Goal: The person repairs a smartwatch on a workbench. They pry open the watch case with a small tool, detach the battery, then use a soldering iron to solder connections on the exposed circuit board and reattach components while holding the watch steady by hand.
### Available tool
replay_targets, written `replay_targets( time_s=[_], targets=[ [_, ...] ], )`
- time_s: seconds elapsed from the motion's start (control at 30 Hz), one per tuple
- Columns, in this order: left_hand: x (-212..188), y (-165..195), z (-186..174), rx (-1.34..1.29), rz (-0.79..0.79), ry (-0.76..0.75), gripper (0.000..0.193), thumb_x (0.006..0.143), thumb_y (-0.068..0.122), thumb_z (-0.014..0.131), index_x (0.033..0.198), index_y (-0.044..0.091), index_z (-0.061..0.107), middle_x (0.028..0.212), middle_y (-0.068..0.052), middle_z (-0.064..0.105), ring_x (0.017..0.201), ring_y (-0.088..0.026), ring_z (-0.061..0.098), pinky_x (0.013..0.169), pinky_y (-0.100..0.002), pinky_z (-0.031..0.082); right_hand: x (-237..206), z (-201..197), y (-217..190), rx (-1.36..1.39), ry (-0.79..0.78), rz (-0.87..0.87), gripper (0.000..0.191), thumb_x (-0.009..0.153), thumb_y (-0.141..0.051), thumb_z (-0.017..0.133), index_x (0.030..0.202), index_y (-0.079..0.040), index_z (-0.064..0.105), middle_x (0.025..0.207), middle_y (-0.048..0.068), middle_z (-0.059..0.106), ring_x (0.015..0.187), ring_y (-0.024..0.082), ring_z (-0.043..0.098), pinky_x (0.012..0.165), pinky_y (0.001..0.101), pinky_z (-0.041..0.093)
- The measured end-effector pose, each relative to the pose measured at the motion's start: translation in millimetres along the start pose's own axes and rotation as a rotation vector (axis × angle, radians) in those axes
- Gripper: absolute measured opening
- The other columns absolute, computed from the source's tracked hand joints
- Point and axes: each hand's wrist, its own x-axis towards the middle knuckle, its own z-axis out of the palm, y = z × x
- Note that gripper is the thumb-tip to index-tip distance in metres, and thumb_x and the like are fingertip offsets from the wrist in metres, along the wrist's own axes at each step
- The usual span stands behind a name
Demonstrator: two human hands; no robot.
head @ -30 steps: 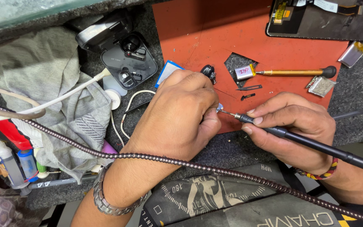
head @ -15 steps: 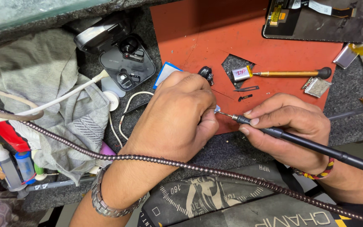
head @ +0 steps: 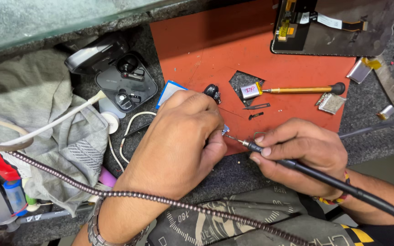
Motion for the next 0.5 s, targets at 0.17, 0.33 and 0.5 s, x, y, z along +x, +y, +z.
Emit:
replay_targets(
  time_s=[0.17, 0.33, 0.5],
  targets=[
    [-0.8, 2.9, -0.8, 0.002, -0.016, -0.013, 0.01, 0.076, 0.004, 0.073, 0.084, 0.001, 0.067, 0.092, -0.011, 0.065, 0.098, -0.034, 0.061, 0.088, -0.042, 0.05, -0.9, -0.1, -1.7, -0.047, 0.0, -0.034, 0.025, 0.077, -0.003, 0.088, 0.092, -0.007, 0.068, 0.097, 0.008, 0.072, 0.09, 0.017, 0.077, 0.077, 0.0274, 0.065],
    [-1.0, 4.4, -1.5, 0.019, -0.02, -0.024, 0.012, 0.075, 0.004, 0.072, 0.085, 0.0, 0.067, 0.093, -0.012, 0.064, 0.099, -0.035, 0.061, 0.089, -0.043, 0.05, -1.6, 1.7, -3.2, -0.05, 0.008, 0.0, 0.025, 0.076, -0.003, 0.088, 0.091, -0.007, 0.068, 0.096, 0.008, 0.072, 0.089, 0.016, 0.077, 0.075, 0.0261, 0.065],
    [-1.5, 5.8, -0.6, 0.016, -0.03, -0.022, 0.013, 0.075, 0.004, 0.072, 0.086, 0.0, 0.067, 0.095, -0.012, 0.064, 0.1, -0.035, 0.06, 0.089, -0.043, 0.05, -2.3, 1.8, -4.0, -0.05, 0.013, 0.014, 0.025, 0.076, -0.003, 0.088, 0.091, -0.008, 0.068, 0.096, 0.007, 0.072, 0.089, 0.016, 0.077, 0.076, 0.0267, 0.065]
  ],
)
